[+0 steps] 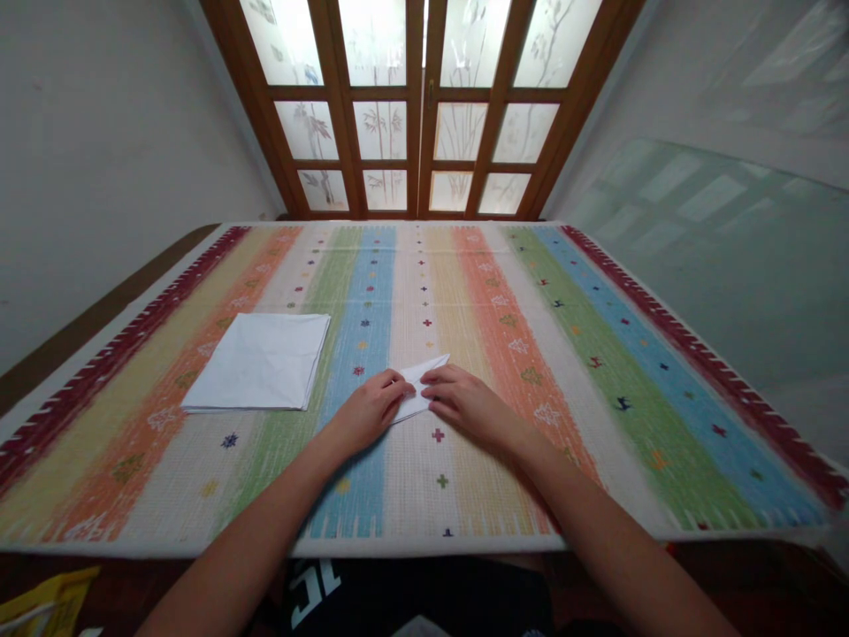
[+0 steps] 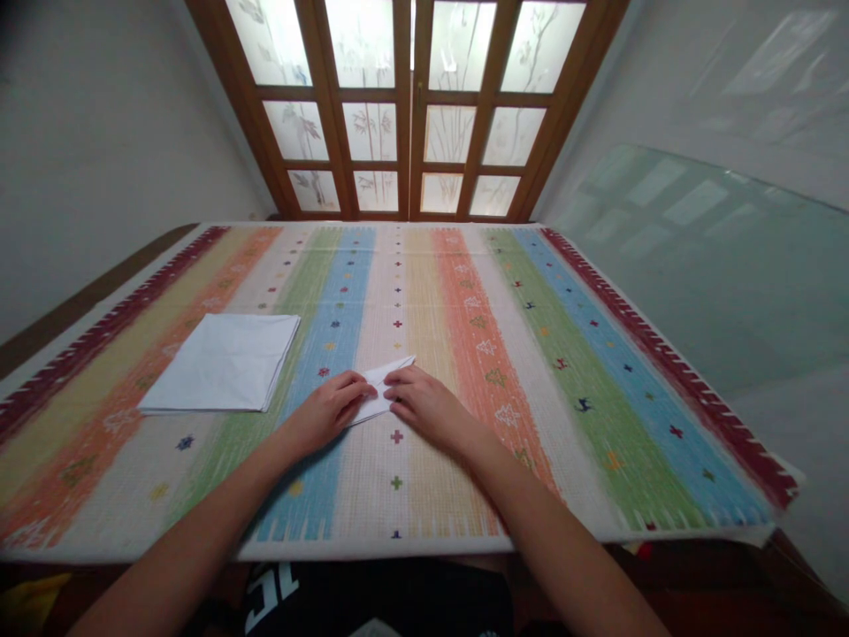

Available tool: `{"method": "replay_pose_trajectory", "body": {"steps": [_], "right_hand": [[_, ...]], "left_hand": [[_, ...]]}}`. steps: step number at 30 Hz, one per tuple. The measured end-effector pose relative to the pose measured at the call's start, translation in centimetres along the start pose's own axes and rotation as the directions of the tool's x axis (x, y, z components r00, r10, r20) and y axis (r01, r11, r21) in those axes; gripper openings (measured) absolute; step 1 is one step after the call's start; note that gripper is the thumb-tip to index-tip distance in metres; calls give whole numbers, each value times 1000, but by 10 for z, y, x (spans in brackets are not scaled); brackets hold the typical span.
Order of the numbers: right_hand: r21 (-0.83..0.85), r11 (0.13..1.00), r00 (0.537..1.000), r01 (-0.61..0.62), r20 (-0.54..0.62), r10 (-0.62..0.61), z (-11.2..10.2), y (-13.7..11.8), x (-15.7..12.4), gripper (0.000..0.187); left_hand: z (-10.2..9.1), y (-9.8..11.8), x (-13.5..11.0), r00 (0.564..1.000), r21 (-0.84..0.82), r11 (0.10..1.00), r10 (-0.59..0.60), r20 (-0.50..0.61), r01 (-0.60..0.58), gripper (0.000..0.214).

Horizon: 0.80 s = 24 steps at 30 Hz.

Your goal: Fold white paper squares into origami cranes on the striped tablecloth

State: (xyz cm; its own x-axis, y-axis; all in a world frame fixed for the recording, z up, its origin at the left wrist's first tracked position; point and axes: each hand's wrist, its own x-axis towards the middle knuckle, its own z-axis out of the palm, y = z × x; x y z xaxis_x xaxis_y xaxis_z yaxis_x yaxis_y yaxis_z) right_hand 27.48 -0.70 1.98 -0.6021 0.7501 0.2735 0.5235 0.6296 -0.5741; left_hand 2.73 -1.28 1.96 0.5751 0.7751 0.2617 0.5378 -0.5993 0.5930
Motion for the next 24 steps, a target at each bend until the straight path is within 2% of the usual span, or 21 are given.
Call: {"method": "replay_pose_trajectory", "body": {"steps": [5,8,12,15,19,21,24], "right_hand": [[2,1000,1000,-18,15,18,-3,-3,-2,24],[-10,1000,1000,-16,23,16,-6,-10,-2,38],[-137,991,998,-8,61,17,-1,-14,1,44],[-251,968,997,22,77,-2,5,-11,3,50],[-267,958,990,106,123,-76,11,-7,6,61],[-273,956,987,107,143,-69,13,-8,6,60],[-306,951,995,42,104,-10,11,-12,5,53]], "left_hand": [[-2,2,-2,999,48,999,-1,37,-1,25],[-2,3,-3,999,65,998,-6,42,3,24],[-2,3,-2,999,76,997,-17,32,14,21],[-1,3,-2,999,90,996,-24,46,20,21],[0,0,-2,998,104,994,-36,57,30,20],[0,0,-3,998,96,995,-34,55,29,21],[-1,0,-4,998,98,995,-29,48,24,23]]}}
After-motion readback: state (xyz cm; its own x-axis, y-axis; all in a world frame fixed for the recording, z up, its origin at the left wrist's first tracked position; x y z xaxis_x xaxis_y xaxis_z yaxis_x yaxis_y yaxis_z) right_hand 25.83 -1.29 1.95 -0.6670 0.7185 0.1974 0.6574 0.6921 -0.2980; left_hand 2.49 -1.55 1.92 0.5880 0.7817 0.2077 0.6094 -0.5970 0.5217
